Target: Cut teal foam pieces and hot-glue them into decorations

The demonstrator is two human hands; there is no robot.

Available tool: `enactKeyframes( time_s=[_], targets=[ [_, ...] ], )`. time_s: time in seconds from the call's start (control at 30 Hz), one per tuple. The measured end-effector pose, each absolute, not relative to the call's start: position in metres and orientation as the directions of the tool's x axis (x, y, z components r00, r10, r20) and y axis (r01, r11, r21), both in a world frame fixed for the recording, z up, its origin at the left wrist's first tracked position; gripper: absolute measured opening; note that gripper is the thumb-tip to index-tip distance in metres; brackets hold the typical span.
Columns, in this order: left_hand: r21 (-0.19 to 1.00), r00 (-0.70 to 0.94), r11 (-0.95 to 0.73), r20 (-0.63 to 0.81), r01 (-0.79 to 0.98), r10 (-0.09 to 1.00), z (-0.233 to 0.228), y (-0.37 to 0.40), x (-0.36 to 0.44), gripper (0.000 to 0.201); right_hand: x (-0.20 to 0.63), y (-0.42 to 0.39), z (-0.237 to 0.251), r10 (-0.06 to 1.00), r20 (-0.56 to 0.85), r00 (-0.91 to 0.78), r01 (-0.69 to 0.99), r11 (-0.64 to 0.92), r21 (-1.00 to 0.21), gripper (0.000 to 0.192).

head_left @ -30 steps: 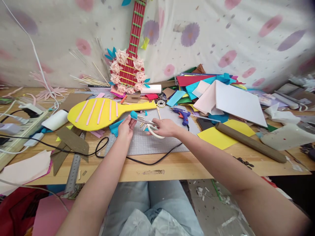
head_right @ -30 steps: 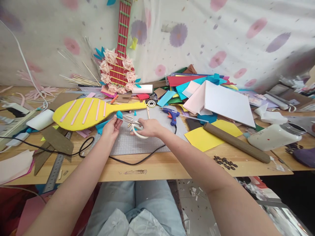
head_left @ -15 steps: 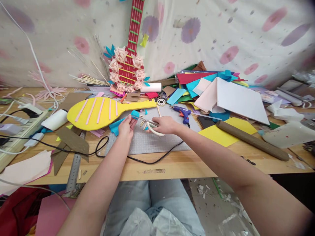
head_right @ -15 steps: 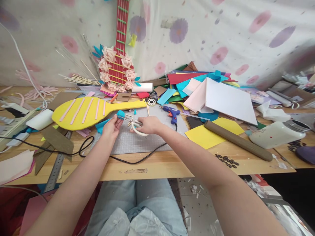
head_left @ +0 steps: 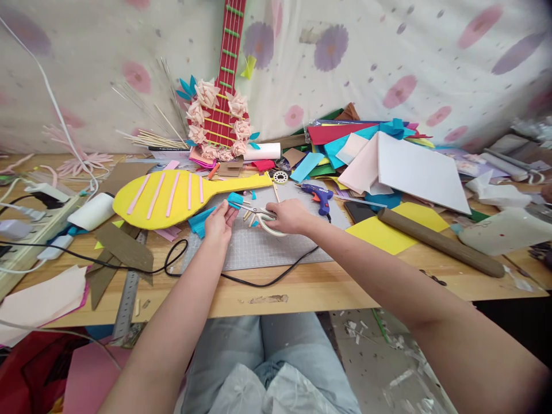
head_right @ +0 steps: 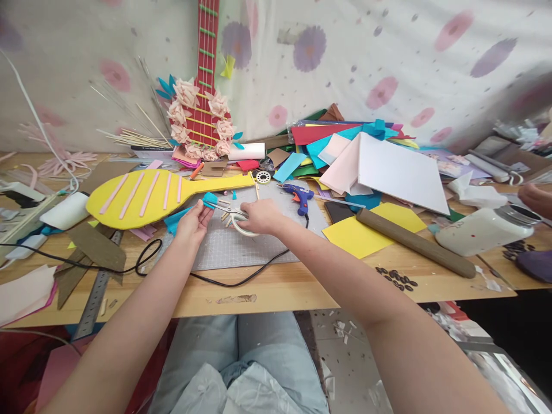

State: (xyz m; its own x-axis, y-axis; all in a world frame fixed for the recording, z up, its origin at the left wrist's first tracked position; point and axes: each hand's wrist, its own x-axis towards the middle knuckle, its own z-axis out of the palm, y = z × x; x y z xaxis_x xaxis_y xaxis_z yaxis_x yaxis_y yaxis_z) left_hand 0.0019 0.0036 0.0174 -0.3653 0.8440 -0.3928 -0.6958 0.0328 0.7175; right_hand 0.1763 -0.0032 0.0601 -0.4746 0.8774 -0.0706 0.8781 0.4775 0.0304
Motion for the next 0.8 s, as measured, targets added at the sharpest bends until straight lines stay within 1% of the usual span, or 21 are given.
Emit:
enactKeyframes(
  time_s=[0.23, 0.5, 0.7, 0.8],
  targets=[
    [0.715, -0.341, 0.038, -0.379, -0.698, 0.860, 0.0178, 0.0009, 0.0054, 0.011, 0.1735, -0.0036, 0.0612, 0.884, -0.068, -0.463, 0.886, 0.464, 0.013, 0.064],
    [0.710, -0.338, 0.044, -0.387, -0.703, 0.858, 0.0175, 0.0014, 0.0053, 0.012, 0.1724, 0.0006, 0.0592, 0.873, -0.016, -0.488, 0.872, 0.488, 0.037, 0.057],
    [0.710, -0.334, 0.044, -0.385, -0.703, 0.860, 0.0190, 0.0017, 0.0056, 0.012, 0.1731, 0.0001, 0.0572, 0.878, 0.016, -0.479, 0.877, 0.477, 0.058, 0.049],
    [0.719, -0.336, 0.051, -0.384, -0.693, 0.860, 0.0192, 0.0010, 0.0066, 0.012, 0.1748, -0.0010, 0.0550, 0.888, 0.013, -0.459, 0.888, 0.458, 0.046, 0.048]
  ],
)
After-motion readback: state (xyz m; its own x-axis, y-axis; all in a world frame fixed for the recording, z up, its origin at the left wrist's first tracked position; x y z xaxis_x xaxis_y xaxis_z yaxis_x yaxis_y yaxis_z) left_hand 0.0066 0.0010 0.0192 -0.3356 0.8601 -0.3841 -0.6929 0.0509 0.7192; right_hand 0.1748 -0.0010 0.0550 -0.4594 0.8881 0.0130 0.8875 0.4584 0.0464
